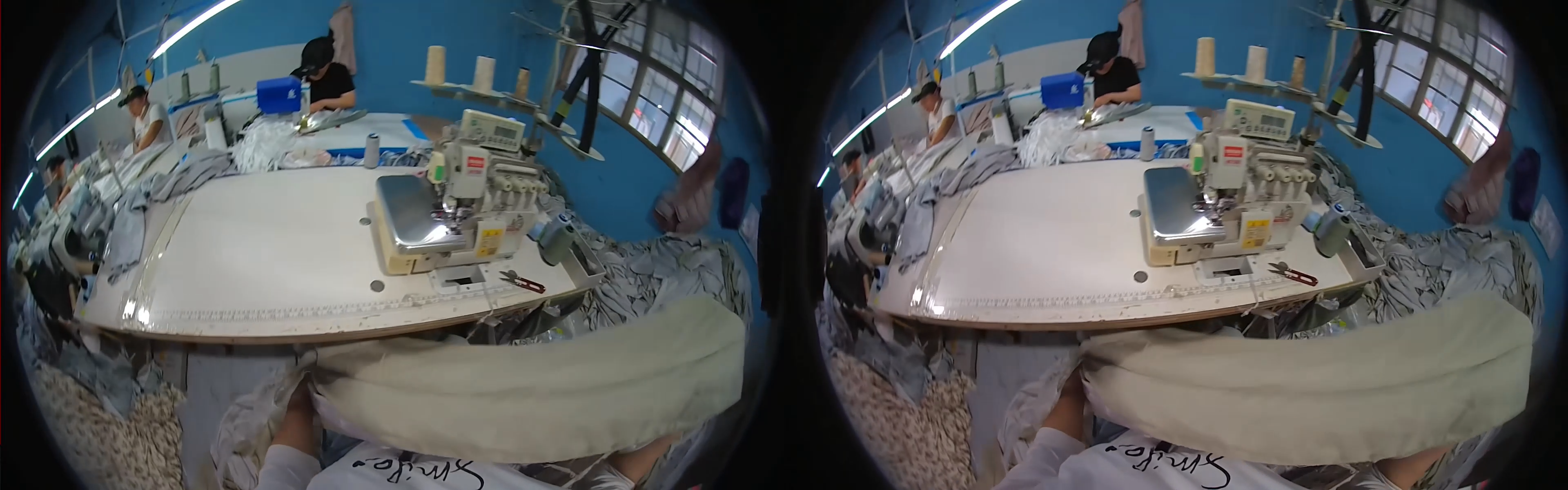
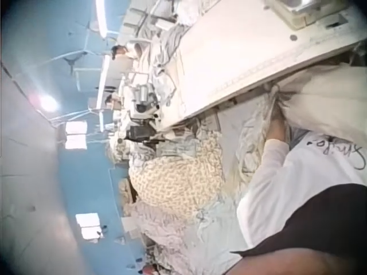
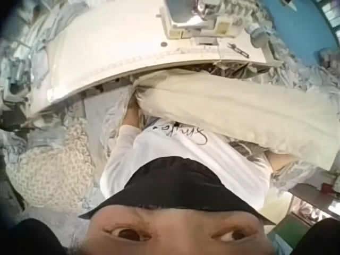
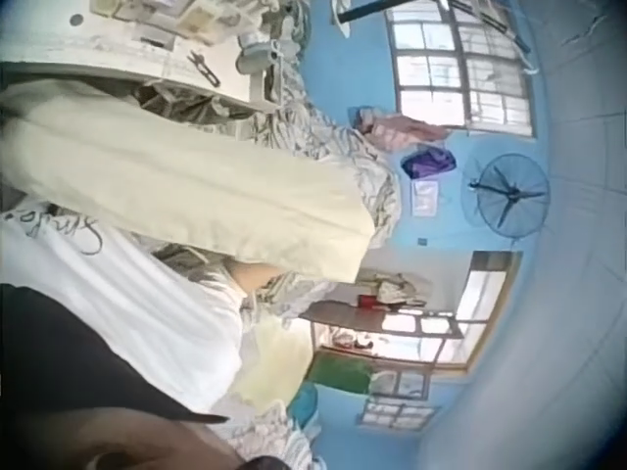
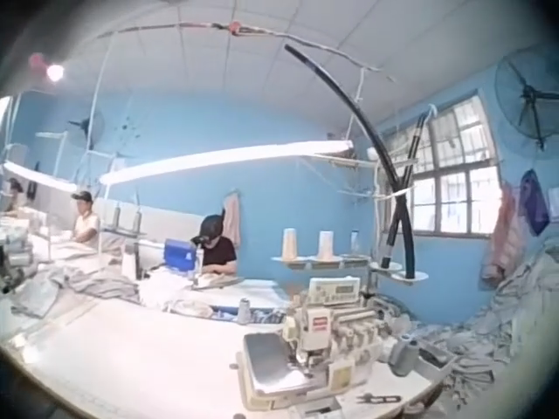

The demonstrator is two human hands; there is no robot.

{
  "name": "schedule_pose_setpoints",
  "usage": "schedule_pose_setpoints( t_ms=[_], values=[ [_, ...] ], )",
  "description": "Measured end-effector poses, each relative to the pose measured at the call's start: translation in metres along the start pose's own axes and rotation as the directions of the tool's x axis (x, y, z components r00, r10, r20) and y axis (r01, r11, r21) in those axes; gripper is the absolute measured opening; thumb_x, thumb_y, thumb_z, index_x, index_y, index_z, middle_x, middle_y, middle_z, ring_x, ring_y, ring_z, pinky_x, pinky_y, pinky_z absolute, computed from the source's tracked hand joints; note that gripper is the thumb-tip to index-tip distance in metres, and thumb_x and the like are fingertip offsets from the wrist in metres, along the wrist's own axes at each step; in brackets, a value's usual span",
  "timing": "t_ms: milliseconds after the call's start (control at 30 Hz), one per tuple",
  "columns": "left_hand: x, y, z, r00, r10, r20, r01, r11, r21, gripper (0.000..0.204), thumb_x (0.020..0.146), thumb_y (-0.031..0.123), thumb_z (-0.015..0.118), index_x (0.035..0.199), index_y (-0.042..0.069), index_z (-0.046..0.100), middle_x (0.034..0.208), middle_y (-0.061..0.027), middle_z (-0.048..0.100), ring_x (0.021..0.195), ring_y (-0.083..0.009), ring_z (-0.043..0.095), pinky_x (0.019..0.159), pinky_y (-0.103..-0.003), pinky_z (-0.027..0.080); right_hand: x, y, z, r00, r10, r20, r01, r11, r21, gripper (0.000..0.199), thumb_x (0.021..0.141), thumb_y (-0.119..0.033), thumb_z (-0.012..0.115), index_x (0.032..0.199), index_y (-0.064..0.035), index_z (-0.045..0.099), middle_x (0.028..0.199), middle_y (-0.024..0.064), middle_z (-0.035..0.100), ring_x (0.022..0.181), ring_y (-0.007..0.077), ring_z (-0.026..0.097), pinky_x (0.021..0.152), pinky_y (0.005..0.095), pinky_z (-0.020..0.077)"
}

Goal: Sewing white fabric pieces together using an industrial overlock machine.

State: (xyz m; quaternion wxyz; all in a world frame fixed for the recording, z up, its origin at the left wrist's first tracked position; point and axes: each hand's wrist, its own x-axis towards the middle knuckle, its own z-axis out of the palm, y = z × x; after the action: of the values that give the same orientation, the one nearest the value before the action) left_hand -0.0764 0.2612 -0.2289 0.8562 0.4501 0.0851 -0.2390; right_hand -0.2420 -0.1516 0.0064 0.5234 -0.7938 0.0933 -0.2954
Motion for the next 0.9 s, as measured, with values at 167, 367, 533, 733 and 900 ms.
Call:
schedule_pose_setpoints(
  t_ms=[167, 367, 533, 733, 900],
  values=[
    [-0.032, 0.045, 0.004, 0.988, 0.130, -0.089, -0.065, 0.854, 0.517, 0.049, 0.072, 0.019, 0.067, 0.118, 0.004, 0.059, 0.118, -0.0085, 0.060, 0.109, -0.0210, 0.055, 0.095, -0.034, 0.042, 0.002, 0.014, -0.002, 0.998, -0.019, -0.067, -0.002, 0.954, -0.299, 0.038, 0.097, -0.028, 0.042, 0.126, -0.0051, 0.049, 0.113, 0.0082, 0.059, 0.100, 0.0180, 0.058, 0.085, 0.0341, 0.0487],
    [-0.152, 0.143, 0.117, 0.953, 0.157, 0.260, -0.296, 0.666, 0.685, 0.051, 0.061, 0.004, 0.073, 0.111, -0.001, 0.060, 0.116, -0.0087, 0.058, 0.096, -0.0156, 0.057, 0.082, -0.032, 0.048, -0.001, 0.034, 0.008, 0.994, -0.006, -0.108, -0.062, 0.789, -0.612, 0.038, 0.096, -0.029, 0.042, 0.125, -0.0052, 0.051, 0.110, 0.0078, 0.059, 0.098, 0.0173, 0.058, 0.083, 0.0339, 0.0491],
    [-0.188, 0.167, 0.271, 0.549, 0.472, 0.690, -0.819, 0.467, 0.333, 0.054, 0.065, 0.007, 0.073, 0.115, -0.002, 0.056, 0.111, -0.0116, 0.059, 0.101, -0.0205, 0.059, 0.086, -0.031, 0.047, 0.002, 0.120, 0.151, 0.263, -0.962, -0.071, 0.692, 0.239, -0.681, 0.054, 0.086, -0.041, 0.060, 0.125, -0.0051, 0.050, 0.124, 0.0115, 0.052, 0.103, 0.0187, 0.056, 0.089, 0.0268, 0.0455],
    [-0.202, 0.147, 0.352, 0.696, -0.081, 0.714, 0.387, 0.879, -0.278, 0.080, 0.063, -0.008, 0.054, 0.139, -0.001, 0.031, 0.095, -0.0271, 0.062, 0.084, -0.0299, 0.065, 0.082, -0.039, 0.051, 0.053, 0.052, 0.104, 0.448, -0.879, 0.166, 0.701, 0.230, -0.675, 0.057, 0.085, -0.034, 0.063, 0.131, -0.0062, 0.044, 0.131, 0.0109, 0.047, 0.114, 0.0186, 0.048, 0.096, 0.0294, 0.0402],
    [-0.172, 0.163, 0.474, -0.120, -0.287, 0.950, -0.754, 0.649, 0.100, 0.071, 0.072, 0.010, 0.066, 0.136, 0.000, 0.038, 0.114, -0.0150, 0.056, 0.104, -0.0232, 0.056, 0.093, -0.035, 0.042, 0.093, 0.009, -0.051, 0.667, -0.674, 0.318, 0.620, 0.264, -0.739, 0.063, 0.083, -0.029, 0.066, 0.136, -0.0071, 0.039, 0.137, 0.0104, 0.042, 0.124, 0.0184, 0.041, 0.102, 0.0316, 0.0358]
  ],
)
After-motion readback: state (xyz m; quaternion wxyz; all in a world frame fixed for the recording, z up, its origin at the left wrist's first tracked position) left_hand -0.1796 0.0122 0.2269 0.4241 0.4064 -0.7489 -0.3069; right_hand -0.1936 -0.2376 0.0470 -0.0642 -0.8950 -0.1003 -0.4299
